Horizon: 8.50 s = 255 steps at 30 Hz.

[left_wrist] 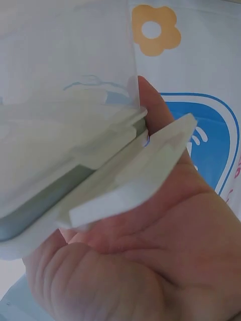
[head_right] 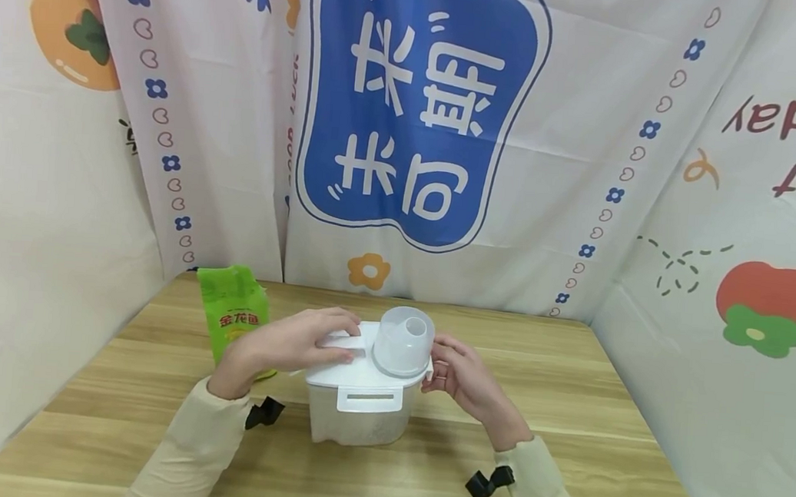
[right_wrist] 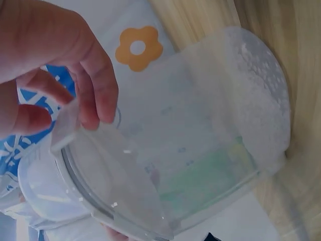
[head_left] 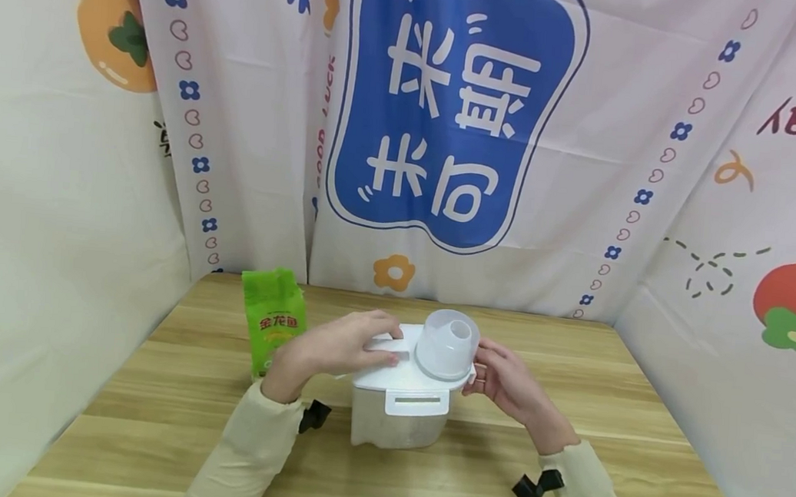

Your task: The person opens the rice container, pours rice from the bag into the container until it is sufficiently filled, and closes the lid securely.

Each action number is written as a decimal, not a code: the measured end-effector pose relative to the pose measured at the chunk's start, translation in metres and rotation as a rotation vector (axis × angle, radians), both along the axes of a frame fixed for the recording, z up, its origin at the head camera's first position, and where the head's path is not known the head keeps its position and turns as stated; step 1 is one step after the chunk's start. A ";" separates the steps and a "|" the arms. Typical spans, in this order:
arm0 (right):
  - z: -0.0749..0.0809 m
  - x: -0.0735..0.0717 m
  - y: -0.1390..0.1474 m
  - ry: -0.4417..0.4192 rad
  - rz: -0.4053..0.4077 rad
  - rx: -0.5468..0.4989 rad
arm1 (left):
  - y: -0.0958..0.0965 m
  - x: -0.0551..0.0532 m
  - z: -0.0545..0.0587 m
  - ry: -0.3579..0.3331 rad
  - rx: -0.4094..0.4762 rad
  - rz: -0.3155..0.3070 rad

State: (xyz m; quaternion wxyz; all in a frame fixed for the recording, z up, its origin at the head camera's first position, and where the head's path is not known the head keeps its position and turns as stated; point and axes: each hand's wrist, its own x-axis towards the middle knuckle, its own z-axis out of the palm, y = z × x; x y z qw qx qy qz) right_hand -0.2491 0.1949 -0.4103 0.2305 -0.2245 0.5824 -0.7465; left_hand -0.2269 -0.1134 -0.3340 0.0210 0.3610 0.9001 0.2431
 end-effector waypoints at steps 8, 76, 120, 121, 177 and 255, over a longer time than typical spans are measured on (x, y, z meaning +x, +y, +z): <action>-0.009 -0.019 0.008 0.048 0.143 -0.008 | -0.001 -0.003 -0.003 -0.021 0.004 -0.011; -0.032 -0.031 -0.003 0.158 0.376 -0.174 | -0.017 -0.033 -0.027 -0.077 0.198 0.131; 0.048 0.004 -0.022 0.766 -0.237 0.486 | -0.016 -0.029 -0.049 0.005 0.464 0.318; 0.049 0.005 -0.023 0.766 -0.228 0.498 | -0.016 -0.028 -0.050 -0.002 0.489 0.331; 0.059 0.002 -0.011 0.761 -0.327 0.469 | -0.032 -0.025 -0.093 -0.489 0.476 -0.045; -0.025 -0.068 0.145 0.191 -0.856 0.477 | -0.037 -0.019 -0.102 -0.521 0.384 0.100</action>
